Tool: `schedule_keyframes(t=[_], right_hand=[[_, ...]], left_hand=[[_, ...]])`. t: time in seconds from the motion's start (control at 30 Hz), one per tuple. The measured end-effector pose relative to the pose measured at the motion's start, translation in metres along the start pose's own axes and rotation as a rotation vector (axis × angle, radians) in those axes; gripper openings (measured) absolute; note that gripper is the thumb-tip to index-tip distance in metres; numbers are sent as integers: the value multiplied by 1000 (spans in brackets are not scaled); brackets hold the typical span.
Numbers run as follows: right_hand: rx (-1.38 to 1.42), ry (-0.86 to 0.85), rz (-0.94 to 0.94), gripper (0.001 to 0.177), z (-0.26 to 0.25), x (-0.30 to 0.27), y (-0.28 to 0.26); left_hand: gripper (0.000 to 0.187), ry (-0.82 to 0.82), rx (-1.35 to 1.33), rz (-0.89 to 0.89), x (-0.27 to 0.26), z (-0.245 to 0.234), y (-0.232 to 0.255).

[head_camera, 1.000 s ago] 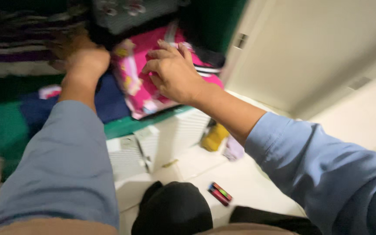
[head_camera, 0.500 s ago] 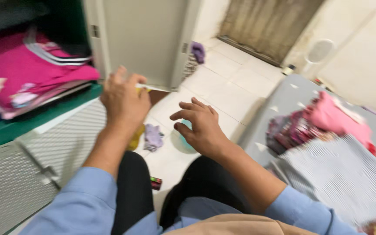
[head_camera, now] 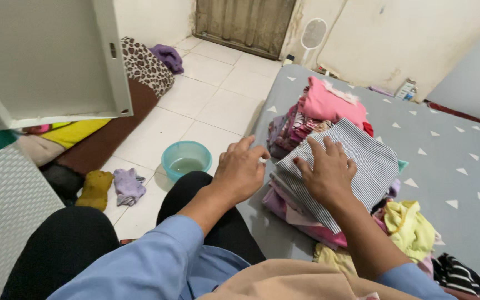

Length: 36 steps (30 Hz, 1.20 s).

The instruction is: The person folds various clothes and places them into a cabinet. They handle shirts, pants, and other garments, folding each item and stacking them neatly inside the cabinet.

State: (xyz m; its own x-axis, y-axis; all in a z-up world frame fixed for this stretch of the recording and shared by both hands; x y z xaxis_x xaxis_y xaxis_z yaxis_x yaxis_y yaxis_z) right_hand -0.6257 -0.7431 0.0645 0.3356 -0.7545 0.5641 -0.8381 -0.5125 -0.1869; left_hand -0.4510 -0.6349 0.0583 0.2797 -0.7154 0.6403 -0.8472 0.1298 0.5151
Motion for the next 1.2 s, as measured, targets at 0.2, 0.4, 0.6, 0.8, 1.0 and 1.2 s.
schedule_keyframes(t=[0.2,0.4,0.6,0.8,1.0,1.2], right_hand=[[-149,-174,174,61,21,-27,80],[-135,-54,189,61,17,-40,111],[-8,78,311,79,17,-37,151],[65,113,447,108,11,-31,175],[386,128,688,99,-7,-30,192],[1214,6,1037,62,17,-39,199]], left_hand=[[41,-222,-127,-45,8,86,22],[56,-324,-162,-140,25,143,25],[66,-316,24,-300,37,164,5],[71,-388,-53,-441,34,185,-8],[65,-274,-285,-481,42,178,-1],[45,-204,-1071,-989,35,198,-4]])
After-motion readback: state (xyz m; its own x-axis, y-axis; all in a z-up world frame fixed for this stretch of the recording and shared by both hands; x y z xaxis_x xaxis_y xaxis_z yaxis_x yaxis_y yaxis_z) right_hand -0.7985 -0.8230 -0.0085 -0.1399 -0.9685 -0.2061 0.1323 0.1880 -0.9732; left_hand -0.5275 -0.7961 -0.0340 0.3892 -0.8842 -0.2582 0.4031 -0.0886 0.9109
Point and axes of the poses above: each hand's wrist, its own x-axis towards the middle knuckle, its own z-axis out of the palm, y = z × x, the point moved 8 cm from there along x, towards the middle knuckle, and after that the axes turned 9 degrees about y, right-handed, at the moved point
